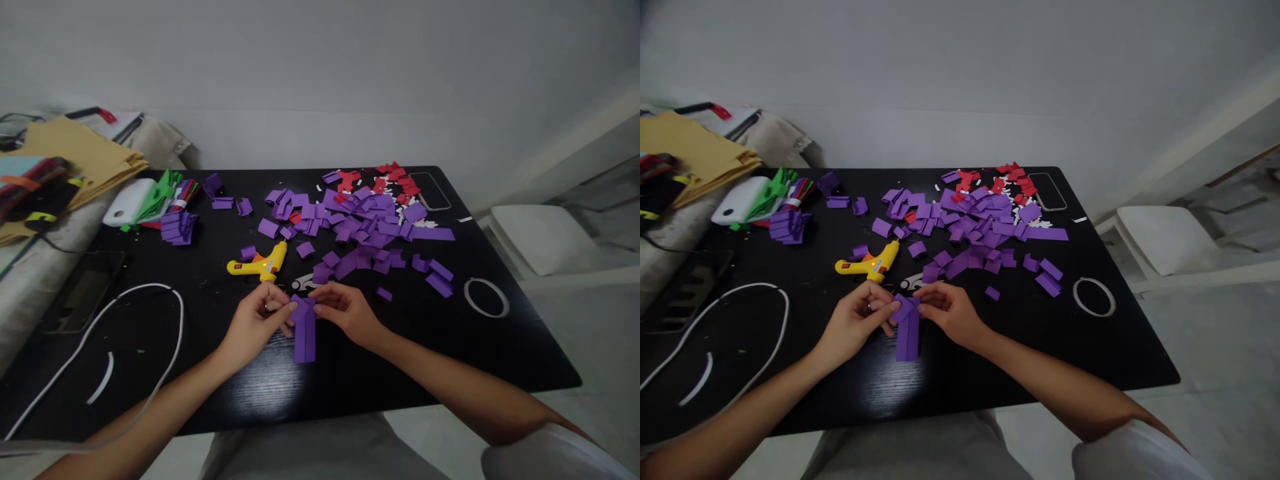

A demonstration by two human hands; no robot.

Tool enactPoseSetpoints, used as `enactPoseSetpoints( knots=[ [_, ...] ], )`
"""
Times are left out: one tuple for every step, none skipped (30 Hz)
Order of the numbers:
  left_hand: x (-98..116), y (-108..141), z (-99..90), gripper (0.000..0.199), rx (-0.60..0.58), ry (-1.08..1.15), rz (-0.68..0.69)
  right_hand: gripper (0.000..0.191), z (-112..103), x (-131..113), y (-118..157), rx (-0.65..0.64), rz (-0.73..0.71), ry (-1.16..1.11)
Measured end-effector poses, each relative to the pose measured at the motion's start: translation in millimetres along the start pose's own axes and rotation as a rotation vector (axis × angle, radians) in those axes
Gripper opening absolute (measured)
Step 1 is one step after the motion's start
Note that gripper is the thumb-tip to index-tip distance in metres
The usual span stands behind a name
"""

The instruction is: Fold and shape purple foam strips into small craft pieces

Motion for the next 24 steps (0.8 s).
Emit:
enactPoseSetpoints(
  knots=[
    [0.2, -0.5, -0.2, 0.033, 0.01, 0.033, 0.003, 0.033, 0.3, -0.3, 0.0, -0.002, -0.001, -0.002],
    [0.5, -0.9, -0.5, 0.033, 0.021, 0.058, 0.008, 0.032, 0.4, -0.6, 0.0, -0.002, -0.002, -0.002],
    [1.1, -1.2, -0.6, 0.035, 0.028, 0.071, 0.016, 0.032, 0.2, -0.8, -0.2, 0.0, -0.005, -0.002],
    [1.9, -1.4, -0.3, 0.038, 0.029, 0.07, 0.025, 0.032, 0.1, -0.8, -0.5, 0.0, -0.006, -0.004],
    [3.0, -1.3, 0.4, 0.041, 0.025, 0.057, 0.034, 0.032, 0.1, -0.8, -0.8, -0.001, -0.008, -0.011],
    [4.5, -1.0, 1.0, 0.041, 0.018, 0.034, 0.045, 0.033, 0.3, -0.6, -1.1, -0.005, -0.008, -0.021],
    [5.9, -0.6, 1.3, 0.038, 0.013, 0.01, 0.056, 0.033, 0.9, -0.5, -1.4, -0.012, -0.008, -0.032],
    [7.1, -0.1, 1.3, 0.034, 0.012, -0.01, 0.065, 0.033, 1.8, -0.3, -1.5, -0.022, -0.007, -0.044],
    [7.7, 0.4, 1.1, 0.032, 0.012, -0.025, 0.069, 0.034, 2.9, -0.1, -1.5, -0.033, -0.005, -0.056],
    [7.6, 0.7, 0.8, 0.03, 0.012, -0.035, 0.066, 0.034, 4.1, 0.0, -1.4, -0.045, -0.002, -0.066],
    [6.6, 0.9, 0.5, 0.03, 0.013, -0.043, 0.058, 0.035, 5.2, 0.0, -1.1, -0.053, 0.001, -0.074],
    [5.0, 1.0, 0.0, 0.03, 0.016, -0.048, 0.046, 0.035, 6.2, 0.1, -0.8, -0.061, 0.004, -0.08],
    [3.0, 0.9, -0.2, 0.031, 0.016, -0.052, 0.035, 0.035, 7.2, 0.1, -0.3, -0.067, 0.008, -0.086],
    [1.2, 0.7, -0.3, 0.031, 0.015, -0.055, 0.028, 0.035, 8.0, 0.1, 0.1, -0.069, 0.012, -0.091],
    [-0.3, 0.5, -0.4, 0.031, 0.015, -0.058, 0.025, 0.035, 8.5, 0.3, 0.5, -0.069, 0.017, -0.095],
    [-1.3, 0.4, -0.7, 0.031, 0.017, -0.06, 0.027, 0.035, 8.9, 0.6, 0.8, -0.069, 0.021, -0.097],
    [-1.7, 0.4, -0.8, 0.031, 0.017, -0.063, 0.031, 0.034, 9.1, 1.0, 1.0, -0.069, 0.025, -0.099],
    [-1.7, 0.5, -0.8, 0.031, 0.014, -0.071, 0.034, 0.034, 9.3, 1.4, 1.0, -0.07, 0.026, -0.103],
    [-1.3, 0.8, -0.7, 0.03, 0.01, -0.084, 0.035, 0.033, 9.3, 1.9, 0.9, -0.073, 0.026, -0.106],
    [-0.5, 1.2, -0.7, 0.029, 0.006, -0.101, 0.036, 0.033, 9.3, 2.3, 0.8, -0.077, 0.023, -0.11],
    [0.7, 1.8, -0.6, 0.028, 0.002, -0.124, 0.039, 0.033, 9.4, 2.8, 0.6, -0.084, 0.019, -0.114],
    [2.3, 2.5, -0.6, 0.027, 0.001, -0.152, 0.046, 0.033, 9.4, 3.2, 0.5, -0.089, 0.016, -0.117],
    [4.2, 3.2, -1.0, 0.026, 0.005, -0.185, 0.059, 0.033, 9.4, 3.7, 0.4, -0.095, 0.015, -0.117],
    [6.3, 3.8, -1.7, 0.026, 0.015, -0.219, 0.079, 0.033, 9.4, 4.1, 0.5, -0.1, 0.016, -0.114]
  ],
)
Point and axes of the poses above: each hand's wrist, its own y-axis away from the middle knuckle, its own z-axis out of the palm, x = y × z, the point moved 8 cm from there along -y, towards the middle knuckle, and after that the axes turned 14 degrees about -y, right-handed, at the moved point
